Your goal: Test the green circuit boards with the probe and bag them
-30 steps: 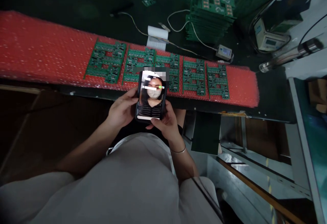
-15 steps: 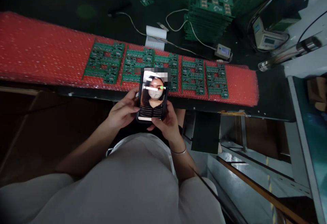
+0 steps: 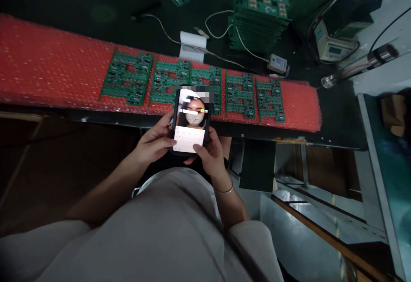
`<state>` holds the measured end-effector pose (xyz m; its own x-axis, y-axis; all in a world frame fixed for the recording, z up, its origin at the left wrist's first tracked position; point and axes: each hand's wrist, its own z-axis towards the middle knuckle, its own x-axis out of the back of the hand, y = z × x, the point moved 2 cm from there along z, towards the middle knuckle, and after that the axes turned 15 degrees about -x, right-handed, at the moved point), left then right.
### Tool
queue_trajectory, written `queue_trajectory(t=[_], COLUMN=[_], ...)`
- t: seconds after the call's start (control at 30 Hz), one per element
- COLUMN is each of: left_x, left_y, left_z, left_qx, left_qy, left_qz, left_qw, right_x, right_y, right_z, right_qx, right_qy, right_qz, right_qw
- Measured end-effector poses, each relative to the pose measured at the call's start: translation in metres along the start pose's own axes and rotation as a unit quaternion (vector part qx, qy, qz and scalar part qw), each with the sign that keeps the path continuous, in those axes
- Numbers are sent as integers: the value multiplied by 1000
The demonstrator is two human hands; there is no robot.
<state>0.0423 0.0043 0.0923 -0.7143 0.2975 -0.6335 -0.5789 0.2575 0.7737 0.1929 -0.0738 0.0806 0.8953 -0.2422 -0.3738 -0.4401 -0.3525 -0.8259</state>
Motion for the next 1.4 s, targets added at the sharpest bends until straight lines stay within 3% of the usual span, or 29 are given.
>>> queue_trajectory(t=[0.2, 0.6, 0.7, 0.83, 1.17, 1.4], left_x=[4, 3, 4, 8, 6, 9], left_y=[1, -7, -7, -10, -4, -3], left_z=[-1, -2, -1, -1, -3, -1], left_qx=[-6, -21, -37, -64, -77, -78], left_qy=[-34, -14, -40, -96, -144, -117], left_qz=[51, 29, 30, 53, 103, 106], left_qw=[998, 999, 998, 992, 981, 984], right_x=[-1, -3, -3, -1, 2, 1], right_y=[0, 1, 2, 4, 4, 1], right_z=[0, 1, 1, 1, 2, 0], right_qx=[-16, -17, -12, 2, 2, -1], right_qy=[0, 18, -5, 13, 40, -18], right_qz=[22, 18, 6, -15, 17, 8], right_qw=[1000, 1000, 1000, 1000, 999, 1000])
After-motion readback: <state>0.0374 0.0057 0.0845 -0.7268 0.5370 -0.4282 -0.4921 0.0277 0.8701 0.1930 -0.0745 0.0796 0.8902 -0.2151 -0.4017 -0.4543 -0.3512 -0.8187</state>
